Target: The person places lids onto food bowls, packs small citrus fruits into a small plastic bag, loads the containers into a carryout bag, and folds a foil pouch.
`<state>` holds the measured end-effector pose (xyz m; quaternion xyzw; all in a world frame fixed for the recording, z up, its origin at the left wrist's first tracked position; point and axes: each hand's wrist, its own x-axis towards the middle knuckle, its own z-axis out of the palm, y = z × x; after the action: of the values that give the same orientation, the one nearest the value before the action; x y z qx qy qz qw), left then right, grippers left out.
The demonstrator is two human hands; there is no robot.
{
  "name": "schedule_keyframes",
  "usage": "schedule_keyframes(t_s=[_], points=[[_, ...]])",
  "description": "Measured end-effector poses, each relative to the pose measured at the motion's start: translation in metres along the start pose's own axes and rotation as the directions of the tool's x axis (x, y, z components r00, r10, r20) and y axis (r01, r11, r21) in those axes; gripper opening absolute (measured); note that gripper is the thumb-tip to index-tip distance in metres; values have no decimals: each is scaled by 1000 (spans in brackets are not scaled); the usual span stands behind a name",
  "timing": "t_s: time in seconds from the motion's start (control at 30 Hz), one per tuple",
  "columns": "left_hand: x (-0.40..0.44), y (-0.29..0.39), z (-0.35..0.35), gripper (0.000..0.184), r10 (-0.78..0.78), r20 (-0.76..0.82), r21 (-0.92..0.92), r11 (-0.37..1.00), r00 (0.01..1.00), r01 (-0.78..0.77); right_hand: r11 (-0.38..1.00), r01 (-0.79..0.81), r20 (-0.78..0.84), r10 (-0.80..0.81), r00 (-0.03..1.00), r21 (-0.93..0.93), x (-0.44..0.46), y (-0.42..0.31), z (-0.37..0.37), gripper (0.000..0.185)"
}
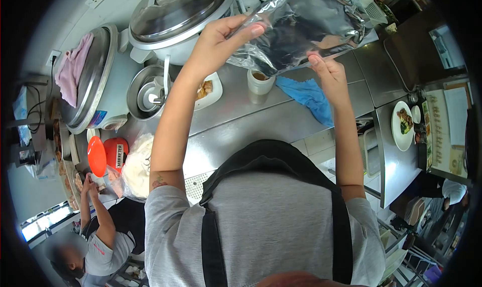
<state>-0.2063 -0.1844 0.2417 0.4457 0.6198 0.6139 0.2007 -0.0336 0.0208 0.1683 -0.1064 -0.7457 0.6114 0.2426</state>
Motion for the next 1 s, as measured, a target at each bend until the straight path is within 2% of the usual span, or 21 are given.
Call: schedule_keyframes(t_s=[0.03, 0.13, 0.2, 0.27, 0.33, 0.37, 0.43, 0.47, 0.67, 0.77, 0.87, 0.97, 1.0], points=[[2, 3, 1, 29, 5, 22, -39, 999, 1000, -4, 999, 11, -4, -11, 1000, -44, 0, -4, -1, 25], [9, 24, 11, 27, 42, 6, 73, 996, 999, -42, 992, 98, 48, -95, 994, -78, -1, -18, 3, 25], [17, 28, 13, 26, 10, 46, 105, 994, 999, -14, 992, 27, 114, -13, 993, -124, 0, -19, -2, 25], [20, 33, 13, 24, -17, 83, 151, 988, 996, 4, 1000, 28, 83, -28, 996, 9, 3, -15, -3, 31], [19, 37, 15, 21, -46, 121, 210, 977, 992, 20, 960, 73, -62, -59, 996, 271, 6, -8, 2, 39], [20, 35, 16, 20, -25, 116, 173, 985, 993, 5, 923, 93, -136, -45, 990, 373, 7, -9, 6, 43], [21, 28, 17, 18, 12, 100, 99, 995, 995, -22, 866, 54, -254, 85, 963, 497, 11, -33, 19, 52], [20, 26, 16, 17, 12, 93, 117, 993, 996, -23, 929, 67, -244, 25, 969, 363, 14, -33, 18, 47], [16, 26, 11, 19, 1, 90, 141, 990, 996, -14, 987, 91, -59, -84, 995, 133, 14, -37, 4, 29], [20, 20, 10, 16, 22, 85, 129, 991, 996, -33, 996, 70, 24, -69, 997, -62, 13, -32, -2, 25], [20, 15, 10, 14, 50, 75, 157, 986, 996, -61, 999, 33, -8, -33, 999, 31, 8, -6, 1, 21], [19, 16, 7, 14, 47, 78, 148, 987, 996, -58, 930, 157, -1, -166, 986, 332, 16, 3, 17, 19], [19, 16, 6, 14, 54, 71, 154, 986, 996, -64, 965, 76, 17, -83, 996, 253, 14, -1, 23, 20]])
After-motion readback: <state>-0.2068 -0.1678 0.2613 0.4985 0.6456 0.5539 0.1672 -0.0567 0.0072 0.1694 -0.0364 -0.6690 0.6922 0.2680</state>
